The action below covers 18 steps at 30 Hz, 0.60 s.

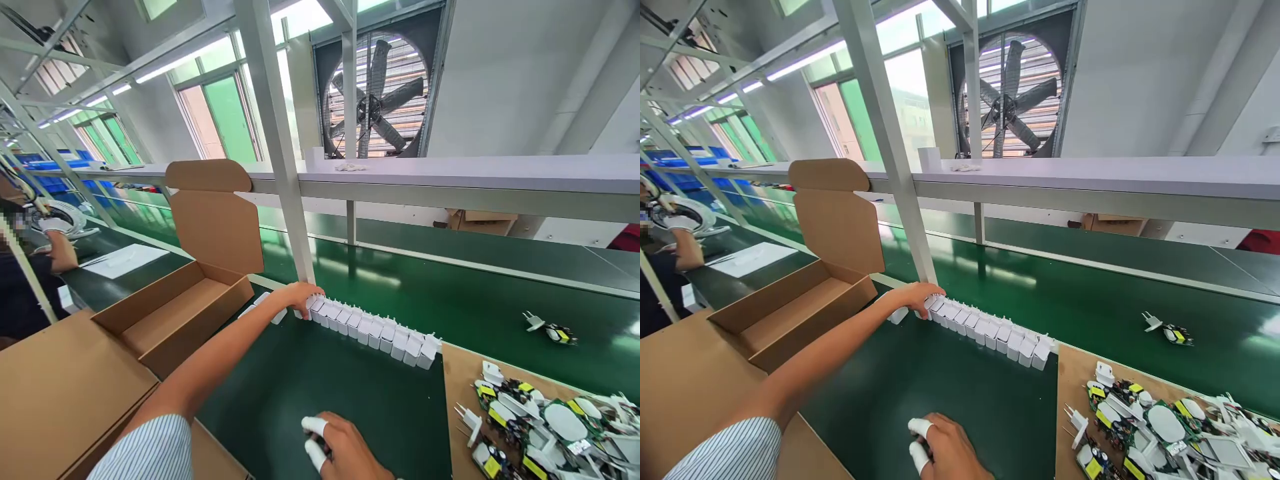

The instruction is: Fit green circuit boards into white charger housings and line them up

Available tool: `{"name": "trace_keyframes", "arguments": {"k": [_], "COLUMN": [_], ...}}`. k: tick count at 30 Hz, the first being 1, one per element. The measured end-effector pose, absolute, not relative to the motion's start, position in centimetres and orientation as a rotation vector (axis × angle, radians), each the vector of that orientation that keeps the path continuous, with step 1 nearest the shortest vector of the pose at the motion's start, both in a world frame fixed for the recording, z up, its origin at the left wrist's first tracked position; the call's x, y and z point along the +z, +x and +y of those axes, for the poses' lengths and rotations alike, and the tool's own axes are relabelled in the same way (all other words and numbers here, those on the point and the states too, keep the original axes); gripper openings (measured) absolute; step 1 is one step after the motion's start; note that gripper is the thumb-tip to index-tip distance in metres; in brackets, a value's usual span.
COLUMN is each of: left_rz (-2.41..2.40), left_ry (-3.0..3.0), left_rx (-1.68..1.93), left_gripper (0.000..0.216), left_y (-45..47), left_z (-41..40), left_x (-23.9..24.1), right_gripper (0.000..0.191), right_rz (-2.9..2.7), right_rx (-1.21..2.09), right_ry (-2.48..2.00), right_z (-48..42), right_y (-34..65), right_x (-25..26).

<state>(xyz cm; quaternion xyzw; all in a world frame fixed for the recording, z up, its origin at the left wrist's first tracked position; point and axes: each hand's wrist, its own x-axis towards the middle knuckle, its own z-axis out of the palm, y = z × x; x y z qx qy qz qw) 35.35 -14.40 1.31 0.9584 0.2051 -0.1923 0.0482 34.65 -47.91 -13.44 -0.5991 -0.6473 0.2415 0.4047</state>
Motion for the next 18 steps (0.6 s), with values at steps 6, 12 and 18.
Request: {"name": "trace_keyframes", "arguments": {"k": [6, 12, 18], "left_rz": [0.624, 0.798, 1.205], "left_ry": [2.85, 2.761, 2.649], "left_rx": [-0.588, -0.299, 0.088], "left_gripper": [0.075, 0.123, 0.121], "left_y": [34.3, 30.7, 31.5], "left_z": [-13.6, -16.8, -21.0], "left_x": [0.5, -0.6, -3.9], "right_gripper": [0.041, 0.04, 0.036], "right_rz": [-1.637, -1.628, -1.621], "right_rx": [0.639, 0.624, 0.61], "right_ry": [-1.514, -1.473, -1.475], "right_z": [-48.0, -48.3, -48.4], "right_y": [34.7, 34.8, 34.6], "right_x": [-13.1, -12.9, -13.3]}}
